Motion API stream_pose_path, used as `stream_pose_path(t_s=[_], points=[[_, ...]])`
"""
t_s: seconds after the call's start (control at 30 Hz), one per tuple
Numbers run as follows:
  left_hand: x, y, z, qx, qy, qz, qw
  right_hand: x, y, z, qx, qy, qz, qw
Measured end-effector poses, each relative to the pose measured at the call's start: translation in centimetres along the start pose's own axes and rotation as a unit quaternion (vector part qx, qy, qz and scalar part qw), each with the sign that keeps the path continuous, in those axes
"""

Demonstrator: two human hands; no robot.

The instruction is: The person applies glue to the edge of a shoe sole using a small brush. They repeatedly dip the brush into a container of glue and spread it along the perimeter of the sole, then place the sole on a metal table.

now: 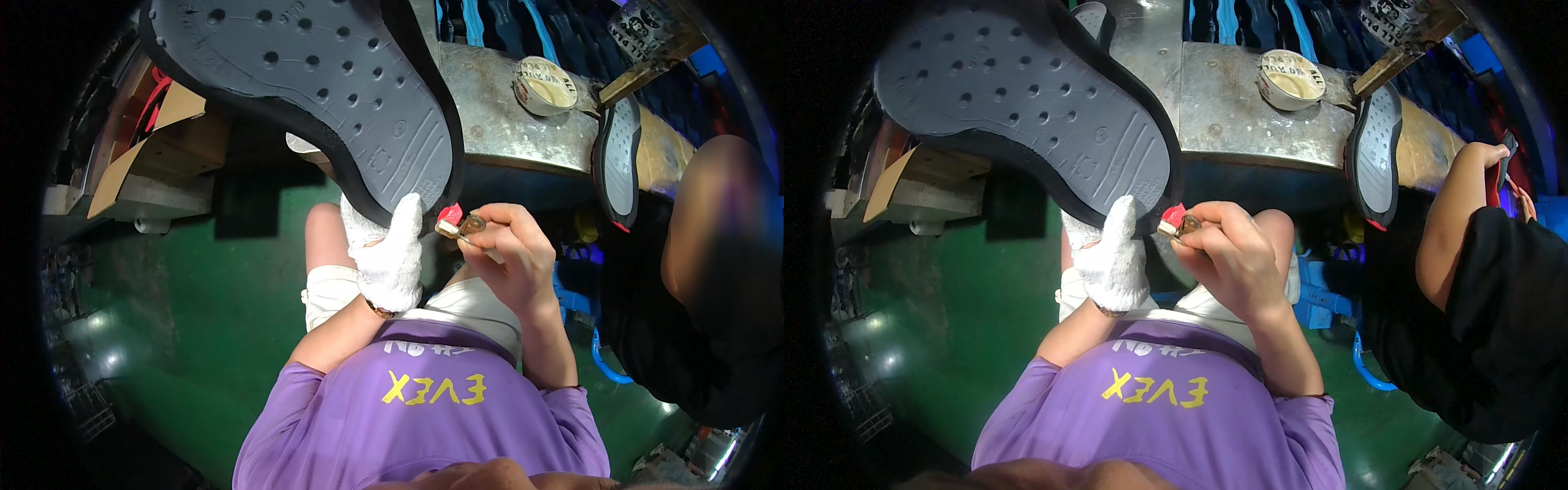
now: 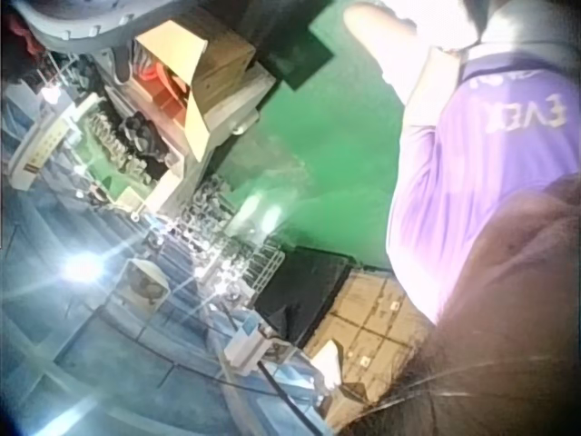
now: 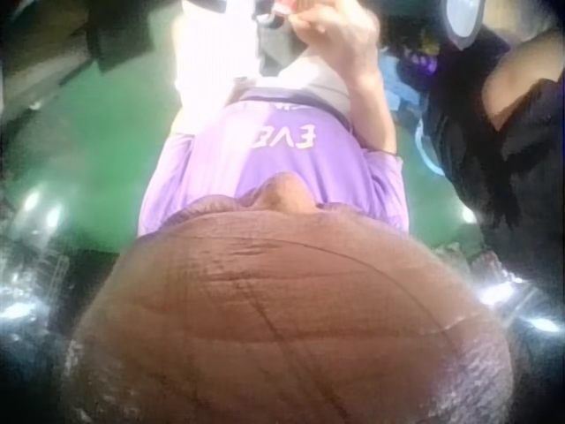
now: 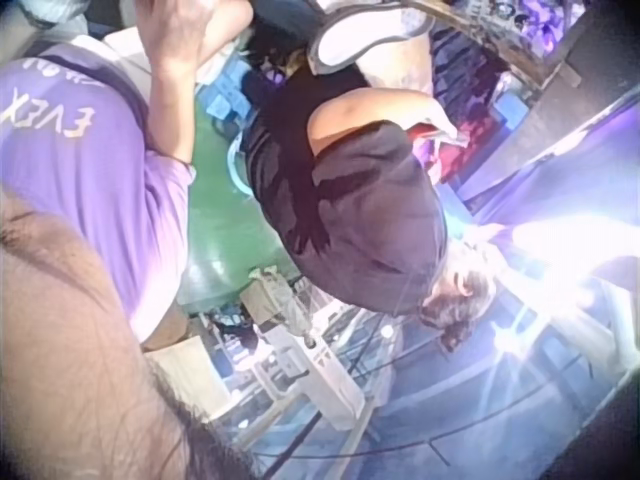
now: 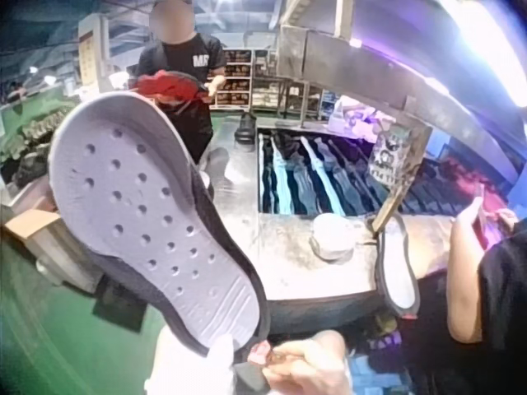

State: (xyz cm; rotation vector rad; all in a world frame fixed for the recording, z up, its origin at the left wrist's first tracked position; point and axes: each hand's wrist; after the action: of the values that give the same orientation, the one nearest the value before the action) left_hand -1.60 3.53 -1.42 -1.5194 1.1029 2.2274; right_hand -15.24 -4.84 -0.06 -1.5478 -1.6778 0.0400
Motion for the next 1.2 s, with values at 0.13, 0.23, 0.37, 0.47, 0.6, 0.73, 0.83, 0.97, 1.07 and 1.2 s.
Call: stream_pose_path(t_s=[0.13, 0.23, 0.37, 0.47, 0.6, 0.73, 0.83, 0.97, 1.07, 1.2], points=[[0.8, -0.2, -0.3, -0.008, 0.040, 0.004, 0.999, 0.2, -0.3, 1.0, -0.016, 0.028, -0.021, 0.999], [0.1, -0.1, 0.3, 0.006, -0.016, 0.014, 1.000, -0.1, -0.3, 1.4, -0.051, 0.040, 0.003, 0.998], [0.0, -0.5, 0.5, 0.040, -0.054, 0.044, 0.997, -0.4, 0.5, 1.1, -0.087, 0.044, 0.026, 0.995], [0.2, -0.4, 0.5, 0.068, -0.022, 0.054, 0.996, -0.7, 0.3, 1.0, -0.086, 0.059, 0.077, 0.991], [0.3, -0.4, 0.5, 0.058, -0.051, 0.062, 0.995, -1.0, 0.3, 1.1, -0.110, 0.099, 0.131, 0.980], [-0.1, 0.1, 0.6, 0.027, -0.059, 0.052, 0.997, -1.5, 0.3, 1.7, -0.140, 0.133, 0.115, 0.974], [0.5, -0.2, 0.4, 0.047, 0.000, 0.050, 0.998, -1.2, 0.0, 1.2, -0.122, 0.097, 0.089, 0.984], [0.6, 0.1, 0.4, -0.019, -0.007, 0.044, 0.999, -0.9, -0.2, 0.8, -0.059, 0.104, 0.071, 0.990], [0.4, -0.1, 0.6, -0.061, -0.063, 0.004, 0.996, -0.5, -0.1, 0.8, -0.035, 0.078, 0.024, 0.996], [2.2, -2.0, -0.2, 0.013, 0.111, -0.164, 0.980, -0.4, -0.3, 1.1, -0.013, 0.008, -0.012, 1.000]])
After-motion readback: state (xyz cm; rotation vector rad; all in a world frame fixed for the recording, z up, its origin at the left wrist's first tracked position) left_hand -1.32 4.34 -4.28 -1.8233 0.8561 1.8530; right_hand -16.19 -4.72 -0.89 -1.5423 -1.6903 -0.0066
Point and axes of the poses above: each hand's wrist, its own z-axis away from the middle knuckle, its own y-axis out of the palm, x = y × z, and after that the axes turned 4 degrees about -x, right-handed
